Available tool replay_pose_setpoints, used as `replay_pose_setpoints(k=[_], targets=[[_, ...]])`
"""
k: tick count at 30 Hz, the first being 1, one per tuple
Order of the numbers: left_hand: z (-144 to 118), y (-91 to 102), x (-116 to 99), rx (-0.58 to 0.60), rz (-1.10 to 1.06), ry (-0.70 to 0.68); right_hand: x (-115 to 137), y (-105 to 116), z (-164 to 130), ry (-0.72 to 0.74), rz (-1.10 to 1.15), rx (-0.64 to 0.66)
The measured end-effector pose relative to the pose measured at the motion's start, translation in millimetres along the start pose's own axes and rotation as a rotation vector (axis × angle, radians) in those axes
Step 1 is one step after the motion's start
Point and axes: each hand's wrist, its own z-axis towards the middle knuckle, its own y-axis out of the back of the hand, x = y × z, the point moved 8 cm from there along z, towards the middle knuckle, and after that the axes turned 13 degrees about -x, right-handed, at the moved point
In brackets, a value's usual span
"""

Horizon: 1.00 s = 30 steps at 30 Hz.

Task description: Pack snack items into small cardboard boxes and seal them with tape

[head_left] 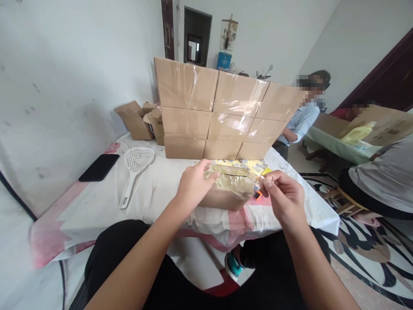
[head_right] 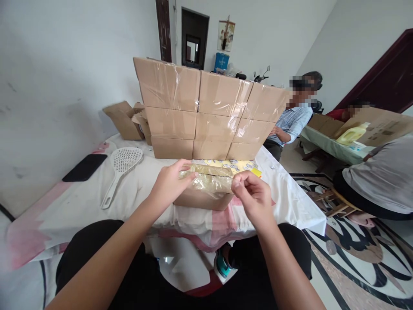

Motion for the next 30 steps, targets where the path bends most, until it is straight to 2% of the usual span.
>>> replay_pose_setpoints(k=[4,6,9,12,18,20,30], targets=[[5.6,2.3,1.8,-0.033,0.002,-0.05,-3.2,-16.9,28.6,0.022,-0.065,0.28],[4.7,1.2,-0.8,-0.041,0.002,-0.073,-16.4,-28.3,45.9,0.081,-0.16,0.34],[1.7,-4.3,-3.5,-0.032,0.037,-0.117,-48.8,-40.7,68.8,0.135,-0.327,0.314],[-3.2,-13.9,-7.6,0.009,0.103,-0.219,-76.8,-48.0,78.4,0.115,-0.431,0.297],[-31.1,-43.4,-29.1,0.227,0.215,-0.555,-90.0,-46.0,77.9,0.099,-0.508,0.258],[-39.3,-51.2,-32.7,0.284,0.267,-0.615,-93.2,-44.3,78.1,0.087,-0.513,0.244],[-47.0,-61.6,-33.8,0.314,0.344,-0.616,-110.8,-52.8,78.6,0.078,-0.561,0.272]])
